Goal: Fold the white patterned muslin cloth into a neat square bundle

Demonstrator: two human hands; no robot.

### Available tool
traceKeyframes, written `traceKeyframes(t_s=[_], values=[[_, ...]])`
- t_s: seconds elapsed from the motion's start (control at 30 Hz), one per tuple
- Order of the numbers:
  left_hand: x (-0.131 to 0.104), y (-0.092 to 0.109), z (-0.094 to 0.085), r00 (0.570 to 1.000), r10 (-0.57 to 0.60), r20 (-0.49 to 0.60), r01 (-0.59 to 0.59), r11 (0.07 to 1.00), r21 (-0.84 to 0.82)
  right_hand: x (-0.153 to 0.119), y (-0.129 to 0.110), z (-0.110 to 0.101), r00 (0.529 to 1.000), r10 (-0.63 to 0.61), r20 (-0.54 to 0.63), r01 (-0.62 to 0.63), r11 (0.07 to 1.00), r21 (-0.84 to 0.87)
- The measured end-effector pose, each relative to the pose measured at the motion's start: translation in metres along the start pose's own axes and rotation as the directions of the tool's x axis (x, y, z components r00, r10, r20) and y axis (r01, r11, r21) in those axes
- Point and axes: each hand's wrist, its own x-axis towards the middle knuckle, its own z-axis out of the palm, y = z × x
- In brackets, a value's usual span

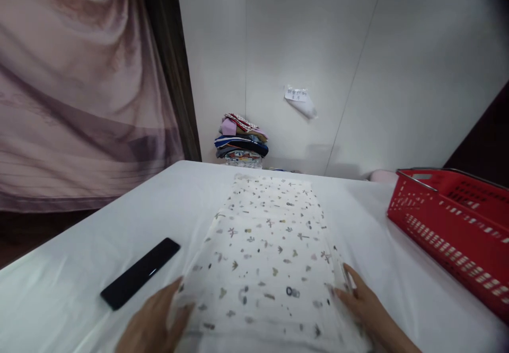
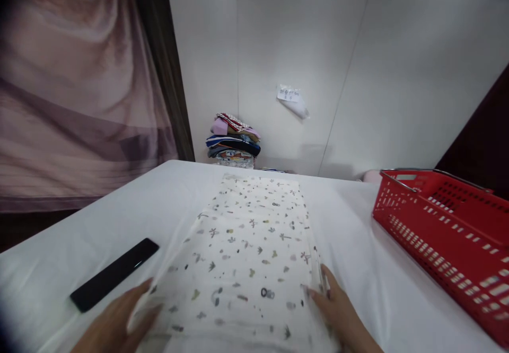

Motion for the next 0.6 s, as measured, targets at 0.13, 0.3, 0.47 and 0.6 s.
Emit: traceKeyframes(t_s=[0.13, 0.3, 0.47, 0.6], values=[[-0.020, 0.096, 0.027, 0.803, 0.585, 0.110, -0.584, 0.810, -0.047, -0.038, -0.017, -0.005, 0.995, 0.063, 0.073, -0.088, 0.902, 0.422], [-0.020, 0.214, 0.065, 0.750, 0.643, 0.156, -0.627, 0.766, -0.144, -0.058, -0.063, -0.014, 0.990, -0.071, 0.119, -0.033, 0.712, 0.702], [-0.005, 0.248, 0.073, 0.784, 0.620, 0.040, -0.594, 0.767, -0.240, -0.071, -0.080, -0.011, 0.983, -0.167, 0.080, 0.056, 0.683, 0.728], [0.005, 0.232, 0.041, 0.749, 0.662, -0.022, -0.622, 0.692, -0.367, -0.066, -0.066, -0.007, 0.976, -0.154, 0.154, -0.004, 0.693, 0.721]])
